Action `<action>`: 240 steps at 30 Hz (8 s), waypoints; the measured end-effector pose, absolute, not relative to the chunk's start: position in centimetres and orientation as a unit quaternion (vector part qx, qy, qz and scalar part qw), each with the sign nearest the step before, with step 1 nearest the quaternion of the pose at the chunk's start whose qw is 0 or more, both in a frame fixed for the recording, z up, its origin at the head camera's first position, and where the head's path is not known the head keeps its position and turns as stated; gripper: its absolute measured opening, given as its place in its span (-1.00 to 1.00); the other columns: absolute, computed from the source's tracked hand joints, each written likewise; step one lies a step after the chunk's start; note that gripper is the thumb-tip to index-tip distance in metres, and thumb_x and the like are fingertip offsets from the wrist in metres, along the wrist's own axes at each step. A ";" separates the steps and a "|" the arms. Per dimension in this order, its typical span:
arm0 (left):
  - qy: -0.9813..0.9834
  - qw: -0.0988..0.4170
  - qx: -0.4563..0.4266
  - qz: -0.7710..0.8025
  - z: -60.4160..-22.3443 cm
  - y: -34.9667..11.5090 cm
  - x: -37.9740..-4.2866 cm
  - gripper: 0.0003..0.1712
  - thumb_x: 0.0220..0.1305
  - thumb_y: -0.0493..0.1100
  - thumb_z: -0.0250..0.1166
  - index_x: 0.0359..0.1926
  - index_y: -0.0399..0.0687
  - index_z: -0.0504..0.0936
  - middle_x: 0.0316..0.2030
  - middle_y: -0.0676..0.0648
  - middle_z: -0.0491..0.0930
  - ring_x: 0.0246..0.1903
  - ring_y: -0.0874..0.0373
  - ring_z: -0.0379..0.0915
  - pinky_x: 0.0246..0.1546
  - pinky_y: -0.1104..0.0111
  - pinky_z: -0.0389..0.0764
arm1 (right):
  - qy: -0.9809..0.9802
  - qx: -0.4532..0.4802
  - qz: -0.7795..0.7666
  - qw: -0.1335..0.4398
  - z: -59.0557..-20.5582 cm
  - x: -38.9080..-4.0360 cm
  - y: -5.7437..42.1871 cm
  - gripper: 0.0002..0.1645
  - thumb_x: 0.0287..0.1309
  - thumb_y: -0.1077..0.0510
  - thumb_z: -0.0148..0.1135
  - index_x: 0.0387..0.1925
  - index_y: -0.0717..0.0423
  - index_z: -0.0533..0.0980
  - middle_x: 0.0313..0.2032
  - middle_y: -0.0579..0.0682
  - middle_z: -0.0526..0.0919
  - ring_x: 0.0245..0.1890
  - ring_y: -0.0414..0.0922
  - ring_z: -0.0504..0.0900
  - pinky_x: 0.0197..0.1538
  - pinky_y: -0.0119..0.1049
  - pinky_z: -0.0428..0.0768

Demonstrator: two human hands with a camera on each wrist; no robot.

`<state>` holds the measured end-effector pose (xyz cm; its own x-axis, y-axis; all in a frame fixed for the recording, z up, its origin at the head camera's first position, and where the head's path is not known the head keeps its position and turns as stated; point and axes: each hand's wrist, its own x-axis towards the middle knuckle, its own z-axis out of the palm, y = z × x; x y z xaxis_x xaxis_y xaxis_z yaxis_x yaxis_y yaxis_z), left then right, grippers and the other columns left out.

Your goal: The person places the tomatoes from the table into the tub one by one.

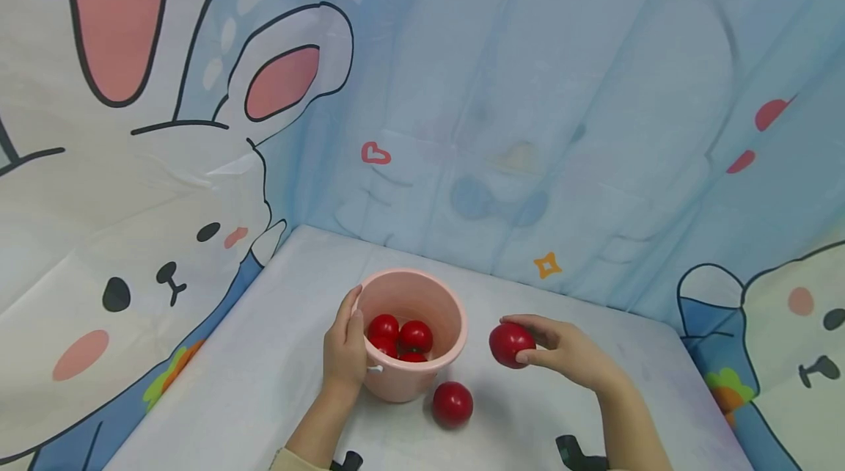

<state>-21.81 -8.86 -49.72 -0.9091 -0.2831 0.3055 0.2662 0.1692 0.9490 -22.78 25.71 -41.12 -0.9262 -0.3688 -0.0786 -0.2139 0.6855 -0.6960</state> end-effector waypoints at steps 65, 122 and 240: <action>-0.735 0.214 0.006 -0.643 -50.0 -9.0 -22.1 -0.51 0.37 -0.03 -0.05 0.28 0.50 0.21 0.22 0.37 0.29 0.16 0.22 0.33 -0.05 0.20 0.59 | 0.880 -0.328 -0.265 0.219 -34.7 -32.4 8.9 -0.37 -0.19 -0.33 0.32 0.04 -0.48 0.43 -0.08 -0.31 0.57 -0.04 -0.21 0.52 -0.08 -0.28 0.59; -0.736 0.209 0.008 -0.644 -49.9 -8.4 -22.1 -0.54 0.39 0.02 -0.12 0.28 0.49 0.22 0.24 0.37 0.28 0.20 0.25 0.30 0.03 0.16 0.53 | 0.879 -0.347 -0.236 0.224 -35.8 -32.9 8.1 -0.47 0.07 -0.16 0.21 0.12 -0.28 0.44 0.09 -0.23 0.53 0.12 -0.27 0.47 0.16 -0.19 0.48; -0.738 0.226 0.013 -0.636 -49.8 -8.7 -21.8 -0.53 0.38 -0.01 -0.11 0.27 0.49 0.22 0.23 0.38 0.29 0.22 0.26 0.28 0.04 0.16 0.52 | 0.893 -0.138 -0.419 0.090 -45.8 -21.5 22.8 -0.32 -0.15 -0.14 0.39 0.10 -0.39 0.40 0.09 -0.30 0.50 0.23 -0.09 0.40 0.14 -0.10 0.50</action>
<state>-21.77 -8.65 -49.85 -0.8978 -0.3066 0.3160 0.2672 0.1910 0.9445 -21.53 22.83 -45.77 -0.9456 -0.3221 -0.0447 -0.1715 0.6108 -0.7729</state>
